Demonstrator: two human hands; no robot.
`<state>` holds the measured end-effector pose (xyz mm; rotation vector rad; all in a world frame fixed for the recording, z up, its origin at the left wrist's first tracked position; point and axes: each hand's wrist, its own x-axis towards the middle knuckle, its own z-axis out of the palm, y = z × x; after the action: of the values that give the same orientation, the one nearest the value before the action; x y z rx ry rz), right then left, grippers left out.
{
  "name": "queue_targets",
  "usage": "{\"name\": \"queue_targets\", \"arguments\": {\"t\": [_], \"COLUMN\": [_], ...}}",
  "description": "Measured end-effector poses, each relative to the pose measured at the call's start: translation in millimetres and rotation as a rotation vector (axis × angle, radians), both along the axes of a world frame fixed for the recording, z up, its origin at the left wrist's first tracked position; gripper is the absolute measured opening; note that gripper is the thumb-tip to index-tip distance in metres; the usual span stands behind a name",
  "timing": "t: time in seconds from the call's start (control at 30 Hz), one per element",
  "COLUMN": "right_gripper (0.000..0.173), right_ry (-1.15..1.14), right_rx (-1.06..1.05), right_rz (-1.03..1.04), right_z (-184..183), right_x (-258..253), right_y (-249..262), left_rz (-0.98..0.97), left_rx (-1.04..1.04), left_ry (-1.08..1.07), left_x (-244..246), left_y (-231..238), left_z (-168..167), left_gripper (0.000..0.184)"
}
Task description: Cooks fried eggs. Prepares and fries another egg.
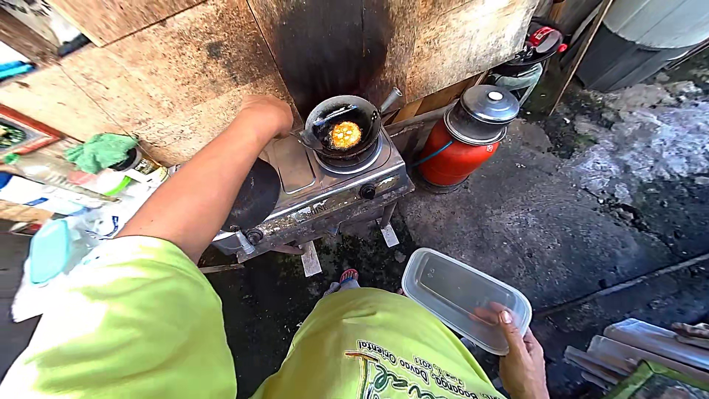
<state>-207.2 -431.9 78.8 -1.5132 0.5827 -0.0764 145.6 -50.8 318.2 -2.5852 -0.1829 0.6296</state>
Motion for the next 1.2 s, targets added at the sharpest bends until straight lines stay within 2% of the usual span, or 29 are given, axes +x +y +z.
{"name": "queue_targets", "arguments": {"t": [0.27,0.5,0.67,0.93,1.2], "right_gripper": [0.041,0.040,0.039,0.042,0.039], "right_ry": [-0.011,-0.013,0.022,-0.012,0.003], "right_rx": [0.009,0.034,0.028,0.000,0.026], "right_rz": [-0.033,-0.073,-0.091,-0.057,-0.075], "right_z": [-4,-5,-8,-7,-10], "right_x": [-6,-13,-12,-1,1], "right_y": [-8,-10,-10,-13,-13], "left_rz": [-0.057,-0.166,-0.183,-0.157,-0.178], "left_rx": [-0.051,0.007,-0.037,-0.074,-0.096], "left_ry": [0.126,0.114,0.097,0.047,0.030], "left_x": [37,11,-15,-9,-3], "left_y": [-37,-77,-107,-120,-126], "left_z": [2,-15,-28,-39,-31], "left_gripper": [0.024,0.020,0.024,0.022,0.022]}}
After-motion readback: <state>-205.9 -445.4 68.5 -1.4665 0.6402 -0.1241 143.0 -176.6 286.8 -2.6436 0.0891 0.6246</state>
